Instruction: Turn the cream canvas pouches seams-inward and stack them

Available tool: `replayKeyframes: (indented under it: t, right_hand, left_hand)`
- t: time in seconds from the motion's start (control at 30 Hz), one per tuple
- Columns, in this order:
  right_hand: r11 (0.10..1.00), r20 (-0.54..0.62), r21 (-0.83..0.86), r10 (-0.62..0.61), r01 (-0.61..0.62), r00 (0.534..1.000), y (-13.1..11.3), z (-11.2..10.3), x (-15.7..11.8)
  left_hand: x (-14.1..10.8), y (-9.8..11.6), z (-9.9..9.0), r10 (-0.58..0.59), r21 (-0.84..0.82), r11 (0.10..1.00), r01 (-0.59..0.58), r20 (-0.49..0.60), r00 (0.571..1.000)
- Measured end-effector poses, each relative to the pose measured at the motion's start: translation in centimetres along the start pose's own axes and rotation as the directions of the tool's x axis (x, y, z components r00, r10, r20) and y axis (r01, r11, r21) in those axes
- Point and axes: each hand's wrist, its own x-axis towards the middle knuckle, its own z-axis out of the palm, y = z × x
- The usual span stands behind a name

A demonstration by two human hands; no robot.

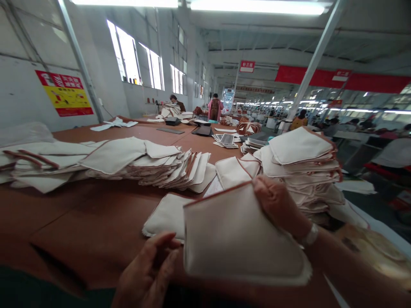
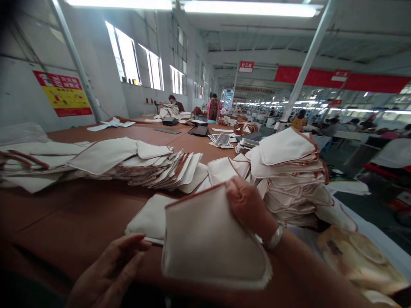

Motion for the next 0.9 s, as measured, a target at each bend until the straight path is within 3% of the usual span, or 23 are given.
replayKeyframes:
  t: [0.07,0.13,0.17,0.23,0.37,0.5,0.63,0.77,0.9]
  right_hand:
    - [0.993,-0.281,-0.032,0.098,-0.112,0.955,3.5,-0.8,4.1]
    - [0.946,-0.464,0.041,0.302,-0.32,0.833,7.4,-0.9,7.2]
    - [0.91,-0.472,0.097,0.398,-0.403,0.786,9.3,-0.6,8.2]
    - [0.818,-0.374,0.216,0.574,-0.534,0.728,12.6,0.6,8.6]
    - [0.646,-0.11,0.347,0.748,-0.68,0.654,15.9,4.8,4.2]
    - [0.621,0.142,0.371,0.697,-0.691,0.703,14.6,9.1,-3.8]
    - [0.645,0.347,0.353,0.583,-0.678,0.735,12.4,11.7,-10.1]
    - [0.592,0.379,0.419,0.575,-0.688,0.725,11.8,11.3,-12.5]
    - [0.649,0.258,0.474,0.544,-0.595,0.798,9.8,7.9,-12.2]
  left_hand:
    - [2.5,-1.0,0.8,0.022,0.054,0.998,-0.023,0.028,0.999]
    - [5.3,-1.9,2.5,0.086,0.214,0.971,-0.108,0.108,0.99]
    - [6.9,-2.4,3.7,0.13,0.317,0.931,-0.182,0.178,0.975]
    - [10.1,-3.3,6.3,0.189,0.47,0.816,-0.336,0.333,0.924]
    - [15.5,-5.1,11.8,0.146,0.528,0.738,-0.42,0.484,0.863]
    - [18.1,-6.4,15.6,0.06,0.571,0.698,-0.433,0.555,0.83]
    - [18.6,-6.6,16.5,0.003,0.595,0.678,-0.433,0.586,0.81]
    - [17.7,-4.3,14.3,-0.009,0.518,0.725,-0.455,0.667,0.745]
    - [14.9,2.0,9.3,0.142,0.289,0.786,-0.547,0.776,0.615]
